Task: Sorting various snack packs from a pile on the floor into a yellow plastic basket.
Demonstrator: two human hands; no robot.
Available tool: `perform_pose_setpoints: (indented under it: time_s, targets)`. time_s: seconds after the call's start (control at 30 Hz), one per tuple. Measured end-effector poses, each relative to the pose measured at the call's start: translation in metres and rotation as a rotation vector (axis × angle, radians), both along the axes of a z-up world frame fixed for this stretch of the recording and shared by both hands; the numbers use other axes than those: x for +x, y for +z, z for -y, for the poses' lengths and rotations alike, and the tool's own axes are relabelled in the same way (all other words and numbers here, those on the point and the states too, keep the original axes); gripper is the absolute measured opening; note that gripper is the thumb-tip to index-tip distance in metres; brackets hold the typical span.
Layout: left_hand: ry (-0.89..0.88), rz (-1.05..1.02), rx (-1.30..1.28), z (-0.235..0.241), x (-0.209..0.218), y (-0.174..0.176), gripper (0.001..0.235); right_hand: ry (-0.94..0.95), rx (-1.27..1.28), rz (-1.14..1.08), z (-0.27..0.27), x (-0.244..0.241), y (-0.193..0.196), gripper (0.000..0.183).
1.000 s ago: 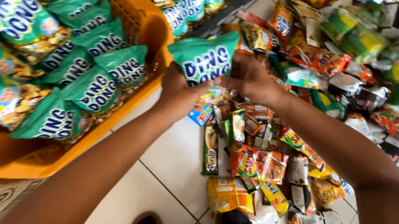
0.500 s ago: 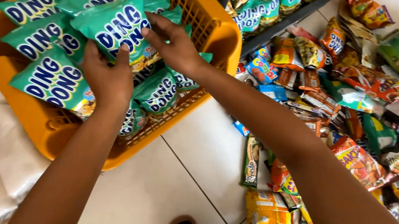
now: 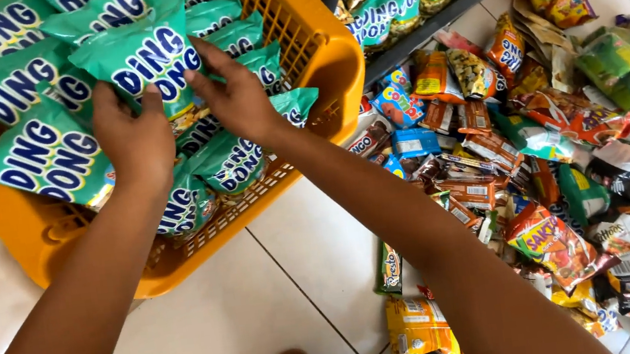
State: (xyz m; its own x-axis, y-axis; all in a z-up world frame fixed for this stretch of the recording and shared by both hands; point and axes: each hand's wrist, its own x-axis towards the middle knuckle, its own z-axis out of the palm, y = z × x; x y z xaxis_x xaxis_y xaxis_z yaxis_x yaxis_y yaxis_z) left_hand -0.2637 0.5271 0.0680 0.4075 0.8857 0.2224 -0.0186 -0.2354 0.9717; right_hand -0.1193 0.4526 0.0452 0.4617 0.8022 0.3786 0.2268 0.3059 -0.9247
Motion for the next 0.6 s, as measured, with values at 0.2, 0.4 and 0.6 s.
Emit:
perform_pose_setpoints:
  time_s: [0.2,0.4,0.6]
  targets:
    - [0.106,-0.263,0.254,0.011,-0.005,-0.013,0.079,-0.049,-0.148,-0.037,0.012,0.002,-0.015,0.058]
    - [0.061,-0.350,0.652,0.078,-0.007,0.035,0.088,-0.128,-0.138,0.141,0.034,0.015,-0.017,0.066]
    - [-0.261,-0.097,0.830,0.153,0.066,0.068,0.064,0.031,-0.128,0.036,0.124,0.073,0.000,0.040]
